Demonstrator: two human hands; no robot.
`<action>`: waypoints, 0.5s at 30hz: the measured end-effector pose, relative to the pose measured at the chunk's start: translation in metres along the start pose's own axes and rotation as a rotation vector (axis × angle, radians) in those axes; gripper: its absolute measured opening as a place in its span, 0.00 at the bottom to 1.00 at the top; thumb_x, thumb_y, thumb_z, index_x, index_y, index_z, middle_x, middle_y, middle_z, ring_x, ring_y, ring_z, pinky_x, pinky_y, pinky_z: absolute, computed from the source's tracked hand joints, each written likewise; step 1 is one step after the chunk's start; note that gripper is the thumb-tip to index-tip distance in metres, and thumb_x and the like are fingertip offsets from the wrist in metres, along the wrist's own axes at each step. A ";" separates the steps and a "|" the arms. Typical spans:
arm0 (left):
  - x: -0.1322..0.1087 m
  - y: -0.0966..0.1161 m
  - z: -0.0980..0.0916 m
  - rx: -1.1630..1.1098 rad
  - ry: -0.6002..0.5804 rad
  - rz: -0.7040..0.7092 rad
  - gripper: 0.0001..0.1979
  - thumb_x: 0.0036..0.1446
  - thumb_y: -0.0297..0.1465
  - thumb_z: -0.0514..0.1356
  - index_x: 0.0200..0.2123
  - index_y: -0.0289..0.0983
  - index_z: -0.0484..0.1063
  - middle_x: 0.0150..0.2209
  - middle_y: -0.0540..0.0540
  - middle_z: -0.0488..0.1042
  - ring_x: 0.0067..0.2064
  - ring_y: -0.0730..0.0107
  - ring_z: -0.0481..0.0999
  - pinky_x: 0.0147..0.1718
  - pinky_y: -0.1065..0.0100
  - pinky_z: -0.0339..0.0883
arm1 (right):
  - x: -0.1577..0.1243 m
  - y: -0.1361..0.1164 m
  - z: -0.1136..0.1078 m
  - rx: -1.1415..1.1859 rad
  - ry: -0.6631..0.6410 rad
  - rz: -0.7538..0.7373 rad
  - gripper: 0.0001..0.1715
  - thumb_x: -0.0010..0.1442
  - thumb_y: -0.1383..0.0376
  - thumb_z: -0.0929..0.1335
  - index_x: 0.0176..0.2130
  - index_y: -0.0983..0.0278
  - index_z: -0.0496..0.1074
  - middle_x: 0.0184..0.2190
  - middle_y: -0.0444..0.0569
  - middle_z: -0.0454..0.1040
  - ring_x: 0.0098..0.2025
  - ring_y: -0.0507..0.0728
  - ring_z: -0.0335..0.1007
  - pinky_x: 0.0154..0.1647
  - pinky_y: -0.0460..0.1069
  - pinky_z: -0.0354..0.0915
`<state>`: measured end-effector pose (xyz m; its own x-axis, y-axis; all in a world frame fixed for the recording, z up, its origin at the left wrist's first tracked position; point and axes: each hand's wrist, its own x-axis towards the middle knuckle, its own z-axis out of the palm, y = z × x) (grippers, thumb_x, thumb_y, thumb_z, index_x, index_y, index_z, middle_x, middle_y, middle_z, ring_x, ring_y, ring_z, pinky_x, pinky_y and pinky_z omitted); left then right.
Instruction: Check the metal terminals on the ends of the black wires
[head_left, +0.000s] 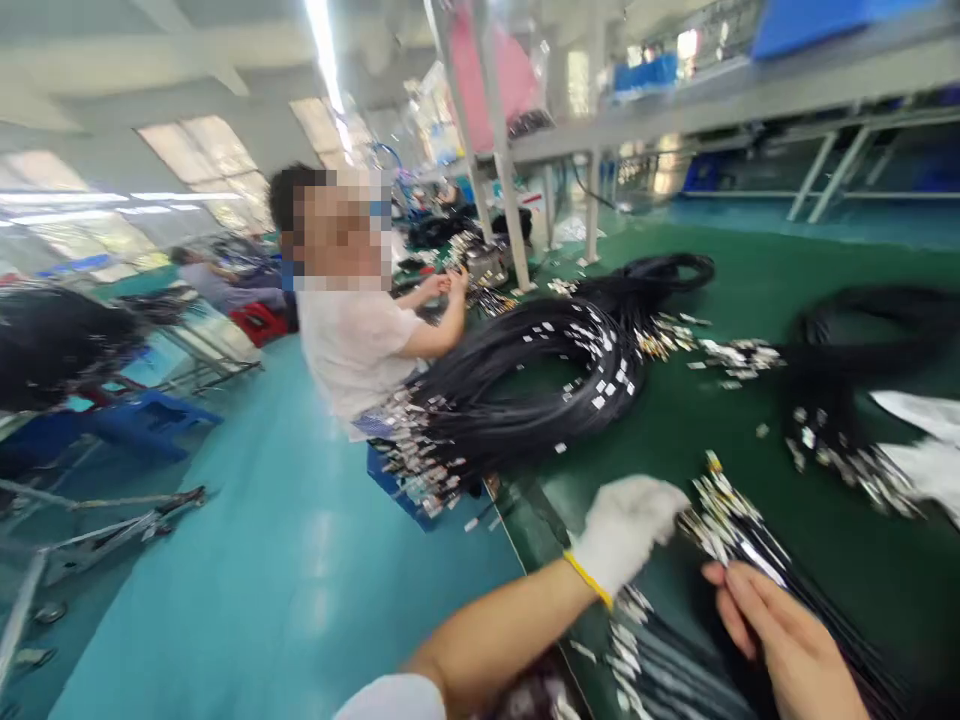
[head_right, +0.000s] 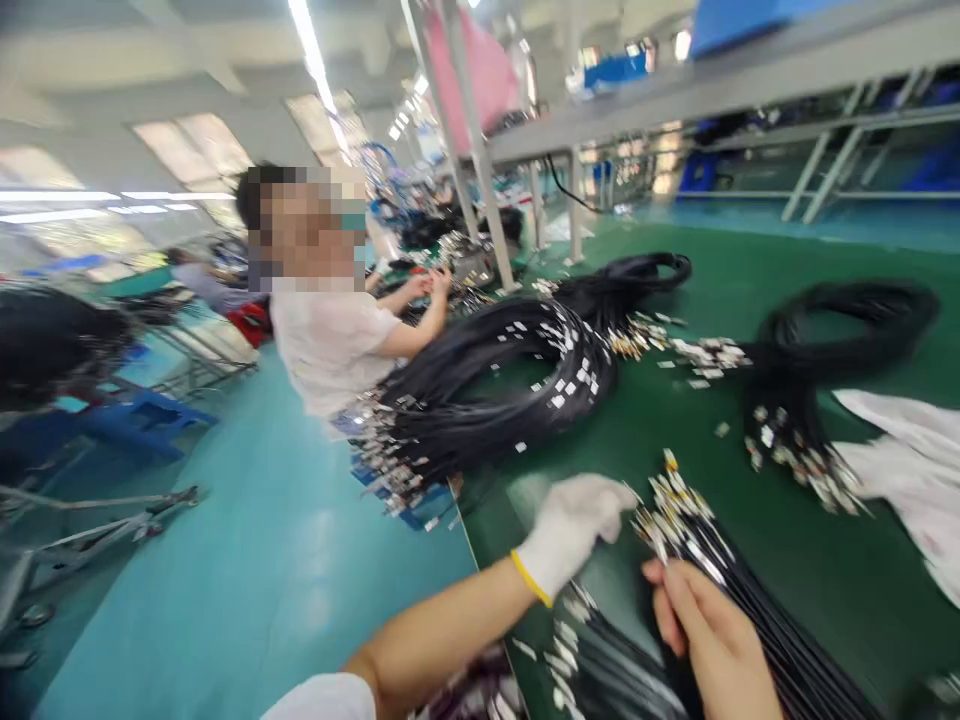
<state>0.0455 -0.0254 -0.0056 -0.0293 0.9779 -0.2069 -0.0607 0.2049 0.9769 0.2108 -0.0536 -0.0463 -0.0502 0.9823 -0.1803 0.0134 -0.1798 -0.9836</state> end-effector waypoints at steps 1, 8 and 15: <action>-0.005 0.001 -0.003 0.040 0.036 0.039 0.16 0.60 0.37 0.56 0.45 0.37 0.79 0.32 0.47 0.76 0.32 0.71 0.72 0.41 0.67 0.71 | 0.000 -0.003 0.000 0.016 0.006 0.000 0.30 0.52 0.37 0.73 0.29 0.60 0.75 0.15 0.42 0.61 0.20 0.53 0.56 0.23 0.49 0.58; -0.042 0.000 -0.002 1.229 -0.051 0.727 0.19 0.66 0.28 0.52 0.58 0.44 0.70 0.32 0.49 0.75 0.34 0.66 0.74 0.42 0.63 0.68 | 0.002 -0.013 0.001 0.081 -0.009 0.034 0.34 0.54 0.35 0.72 0.30 0.64 0.73 0.16 0.40 0.62 0.20 0.51 0.52 0.22 0.46 0.52; -0.036 -0.007 0.015 1.031 -0.048 0.587 0.13 0.61 0.32 0.58 0.47 0.43 0.77 0.27 0.46 0.73 0.33 0.63 0.71 0.33 0.64 0.61 | 0.000 -0.001 -0.007 -0.034 -0.023 -0.139 0.35 0.58 0.38 0.71 0.17 0.60 0.65 0.15 0.44 0.62 0.19 0.56 0.60 0.23 0.51 0.63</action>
<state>0.0621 -0.0615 -0.0041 0.2538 0.9294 0.2681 0.7821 -0.3602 0.5085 0.2174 -0.0535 -0.0456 -0.0767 0.9962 -0.0424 0.0383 -0.0395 -0.9985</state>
